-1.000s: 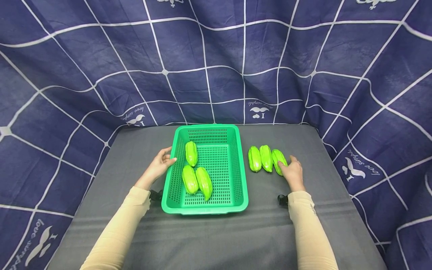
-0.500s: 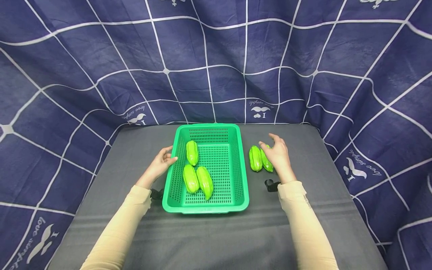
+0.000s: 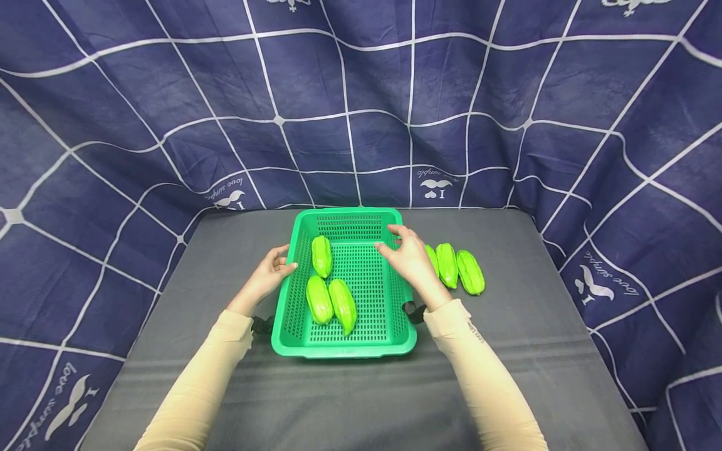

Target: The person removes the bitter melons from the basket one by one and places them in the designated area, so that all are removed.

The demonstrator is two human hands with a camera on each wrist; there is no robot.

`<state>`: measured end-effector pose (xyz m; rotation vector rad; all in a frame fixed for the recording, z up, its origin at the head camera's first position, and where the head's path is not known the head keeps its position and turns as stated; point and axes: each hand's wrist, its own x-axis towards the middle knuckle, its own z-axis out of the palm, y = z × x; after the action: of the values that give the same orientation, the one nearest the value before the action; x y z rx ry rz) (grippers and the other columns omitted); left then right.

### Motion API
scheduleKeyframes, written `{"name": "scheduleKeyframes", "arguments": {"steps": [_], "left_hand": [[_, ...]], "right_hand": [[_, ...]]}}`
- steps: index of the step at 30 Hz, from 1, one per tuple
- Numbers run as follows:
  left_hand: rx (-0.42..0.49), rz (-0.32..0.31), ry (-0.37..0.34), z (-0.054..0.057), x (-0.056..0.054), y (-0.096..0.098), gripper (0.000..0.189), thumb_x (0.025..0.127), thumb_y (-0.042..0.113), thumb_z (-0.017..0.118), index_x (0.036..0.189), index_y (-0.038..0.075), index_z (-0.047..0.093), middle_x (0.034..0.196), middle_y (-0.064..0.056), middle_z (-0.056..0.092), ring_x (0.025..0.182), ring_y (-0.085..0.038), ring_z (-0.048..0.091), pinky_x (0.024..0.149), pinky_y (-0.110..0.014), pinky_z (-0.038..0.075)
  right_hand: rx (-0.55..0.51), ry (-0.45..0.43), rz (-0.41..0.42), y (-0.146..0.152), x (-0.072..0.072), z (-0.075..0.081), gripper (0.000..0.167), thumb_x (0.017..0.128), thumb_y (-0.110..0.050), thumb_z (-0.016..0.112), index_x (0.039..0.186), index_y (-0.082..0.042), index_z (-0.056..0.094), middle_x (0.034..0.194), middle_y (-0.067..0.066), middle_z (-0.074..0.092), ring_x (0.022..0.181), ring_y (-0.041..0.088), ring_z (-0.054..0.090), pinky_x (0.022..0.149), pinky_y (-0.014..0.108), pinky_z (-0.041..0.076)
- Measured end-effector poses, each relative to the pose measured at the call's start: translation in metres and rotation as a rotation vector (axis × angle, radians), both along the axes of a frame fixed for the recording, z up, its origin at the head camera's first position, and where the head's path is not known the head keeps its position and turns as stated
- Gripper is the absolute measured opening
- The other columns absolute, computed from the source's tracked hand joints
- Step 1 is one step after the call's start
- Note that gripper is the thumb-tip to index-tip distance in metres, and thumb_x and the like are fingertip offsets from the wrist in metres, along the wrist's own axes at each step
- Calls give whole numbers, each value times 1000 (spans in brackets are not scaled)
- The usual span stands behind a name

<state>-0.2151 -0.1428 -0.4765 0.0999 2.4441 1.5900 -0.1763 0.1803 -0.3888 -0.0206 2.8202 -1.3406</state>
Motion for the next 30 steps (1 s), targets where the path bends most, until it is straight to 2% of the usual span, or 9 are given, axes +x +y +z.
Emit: {"name": "scheduleKeyframes", "arguments": {"steps": [3,8,13,16,22,30], "left_hand": [[-5,1,-4,-1,0,0,63,100,11,58,153,-1,26,116,-23,56,96,-21,58,79,-27,48],[-8,0,-5,-3,-1,1,64,100,12,58,154,-1,25,116,-22,56,98,-23,58,80,-29,48],[-8,10,-1,-3,-1,0,63,100,12,58,153,-1,26,115,-21,56,97,-22,57,80,-28,48],[-12,10,-1,-2,-1,1,63,100,12,58,154,0,26,114,-20,55,97,-21,57,80,-28,47],[-12,17,-2,-2,-1,1,62,100,11,58,153,0,28,110,-17,54,94,-19,55,78,-26,46],[-1,10,-12,1,0,1,64,100,11,58,154,-1,26,112,-20,57,92,-17,57,76,-25,46]], "right_hand": [[-1,-38,66,-23,2,-5,61,93,-31,67,145,-6,47,146,16,50,128,37,54,99,49,49],[56,-72,151,-52,5,-18,62,91,-33,70,143,-5,48,144,17,51,124,37,55,97,49,49],[134,-124,203,-70,5,-34,65,90,-33,72,143,-3,49,144,18,51,129,36,51,103,50,45],[188,-158,238,-77,5,-41,67,88,-32,73,143,-1,48,144,19,51,134,36,47,109,49,41],[264,-242,287,-85,5,-52,74,86,-30,76,144,2,44,144,21,51,135,36,46,111,48,38],[307,-331,333,-88,6,-69,76,84,-30,79,142,4,45,136,23,57,126,36,54,105,48,45]]}}
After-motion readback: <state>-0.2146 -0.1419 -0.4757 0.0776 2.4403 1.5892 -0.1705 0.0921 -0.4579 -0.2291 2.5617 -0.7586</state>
